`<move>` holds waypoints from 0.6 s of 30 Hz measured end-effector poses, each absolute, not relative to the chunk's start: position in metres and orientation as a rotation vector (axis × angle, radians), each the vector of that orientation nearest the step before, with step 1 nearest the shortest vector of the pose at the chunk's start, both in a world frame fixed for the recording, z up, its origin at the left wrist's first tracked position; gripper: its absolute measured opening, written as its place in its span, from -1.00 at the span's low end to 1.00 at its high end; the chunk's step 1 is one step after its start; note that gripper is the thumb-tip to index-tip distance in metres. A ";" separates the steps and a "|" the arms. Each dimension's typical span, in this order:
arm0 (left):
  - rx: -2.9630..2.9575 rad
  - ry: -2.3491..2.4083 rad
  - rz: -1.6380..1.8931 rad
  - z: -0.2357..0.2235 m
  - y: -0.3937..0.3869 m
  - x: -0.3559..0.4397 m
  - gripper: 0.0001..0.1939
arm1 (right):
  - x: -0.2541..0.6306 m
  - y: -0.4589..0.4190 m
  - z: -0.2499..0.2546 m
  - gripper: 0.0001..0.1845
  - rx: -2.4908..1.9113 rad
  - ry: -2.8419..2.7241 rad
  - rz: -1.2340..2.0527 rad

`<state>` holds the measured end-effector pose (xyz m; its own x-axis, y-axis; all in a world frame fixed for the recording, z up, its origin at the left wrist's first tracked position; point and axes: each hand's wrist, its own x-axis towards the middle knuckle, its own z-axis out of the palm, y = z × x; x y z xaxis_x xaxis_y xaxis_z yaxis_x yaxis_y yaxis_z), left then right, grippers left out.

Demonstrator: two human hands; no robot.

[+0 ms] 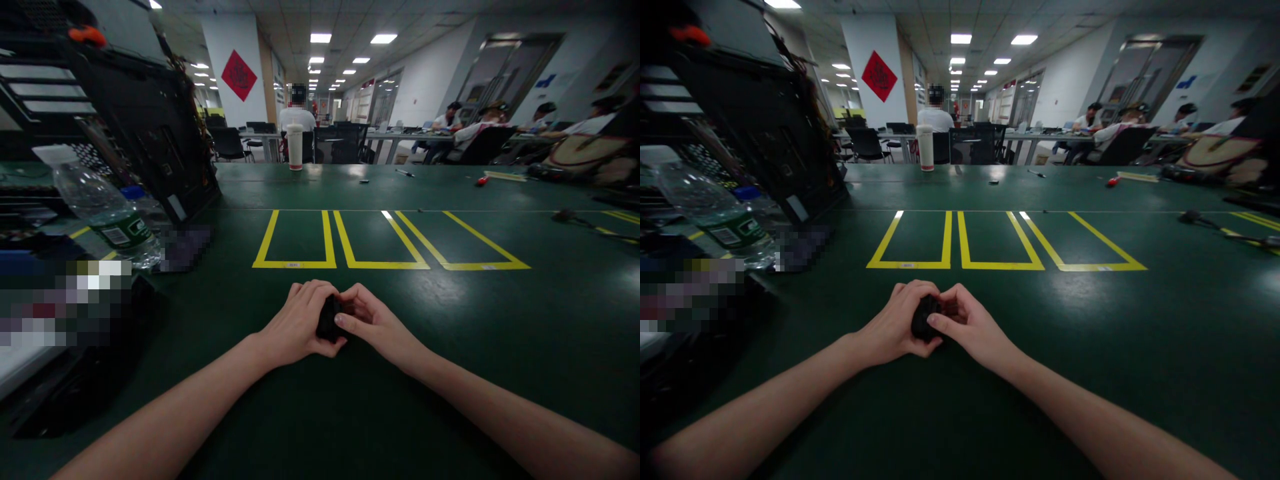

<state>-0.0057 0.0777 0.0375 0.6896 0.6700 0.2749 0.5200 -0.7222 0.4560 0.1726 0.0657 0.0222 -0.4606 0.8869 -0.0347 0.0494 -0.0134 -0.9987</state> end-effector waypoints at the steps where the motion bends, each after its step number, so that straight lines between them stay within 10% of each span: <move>1: 2.560 0.934 0.611 0.037 0.078 -0.006 -0.48 | 0.173 0.066 0.023 -0.77 -1.019 -1.579 1.551; 18: 2.582 0.920 0.615 0.037 0.079 -0.005 -0.47 | 0.172 0.067 0.022 -0.81 -0.973 -1.539 1.559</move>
<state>-0.0051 0.0785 0.0368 0.6980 0.6572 0.2844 0.5141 -0.7364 0.4398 0.1725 0.0672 0.0216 -0.4494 0.8931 -0.0229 0.0117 -0.0198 -0.9997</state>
